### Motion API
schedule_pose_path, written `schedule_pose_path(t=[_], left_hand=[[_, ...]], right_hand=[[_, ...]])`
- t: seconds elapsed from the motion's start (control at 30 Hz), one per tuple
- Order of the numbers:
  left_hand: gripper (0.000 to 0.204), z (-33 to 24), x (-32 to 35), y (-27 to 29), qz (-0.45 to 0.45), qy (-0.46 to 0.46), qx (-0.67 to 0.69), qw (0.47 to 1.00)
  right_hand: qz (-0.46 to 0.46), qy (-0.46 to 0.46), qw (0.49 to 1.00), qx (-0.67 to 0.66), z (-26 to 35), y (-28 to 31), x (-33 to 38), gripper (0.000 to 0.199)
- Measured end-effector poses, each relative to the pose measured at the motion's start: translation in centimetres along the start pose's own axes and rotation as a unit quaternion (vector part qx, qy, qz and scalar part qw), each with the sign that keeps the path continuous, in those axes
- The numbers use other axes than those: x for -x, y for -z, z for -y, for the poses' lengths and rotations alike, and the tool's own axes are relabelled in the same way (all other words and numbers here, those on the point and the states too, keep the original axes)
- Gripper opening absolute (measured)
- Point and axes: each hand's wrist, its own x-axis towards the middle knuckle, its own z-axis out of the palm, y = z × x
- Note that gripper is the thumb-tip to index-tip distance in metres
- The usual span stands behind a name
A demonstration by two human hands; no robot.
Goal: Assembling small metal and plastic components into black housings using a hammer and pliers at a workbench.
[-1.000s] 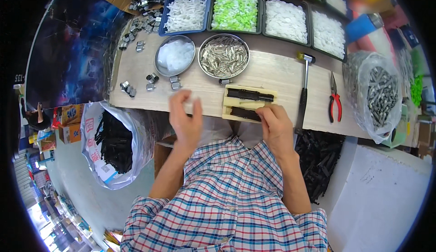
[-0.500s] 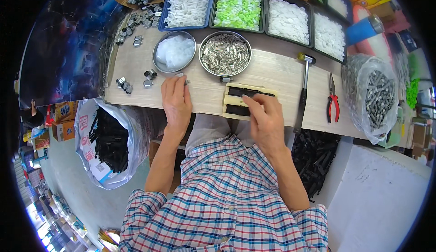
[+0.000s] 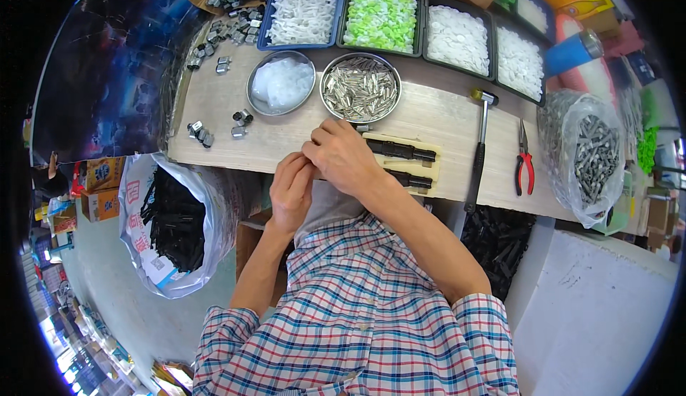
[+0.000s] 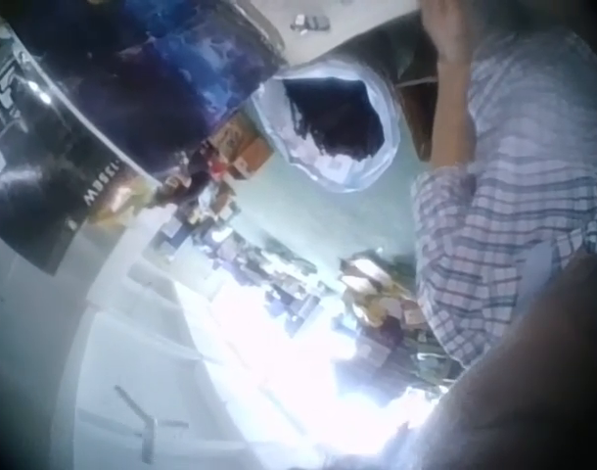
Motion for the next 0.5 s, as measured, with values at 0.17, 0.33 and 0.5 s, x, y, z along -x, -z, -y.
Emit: schedule_pose_path(t=[0.17,0.33,0.5], left_hand=[[0.019,1.3,0.6,1.2,-0.049,0.072,-0.004,0.996],[0.018,1.9,-0.5,1.0,-0.057,0.104,0.008,0.993],[0.02,-2.5,-3.1,-0.5,-0.017,0.048,0.127,0.991]], right_hand=[[-0.048,-0.019,0.998,0.034,0.9,-0.5,1.1,0.023],[-0.105,-0.064,0.992,0.002,0.9,2.1,2.6,0.023],[-0.157,-0.127,0.979,0.001,-1.6,3.9,6.7,0.023]])
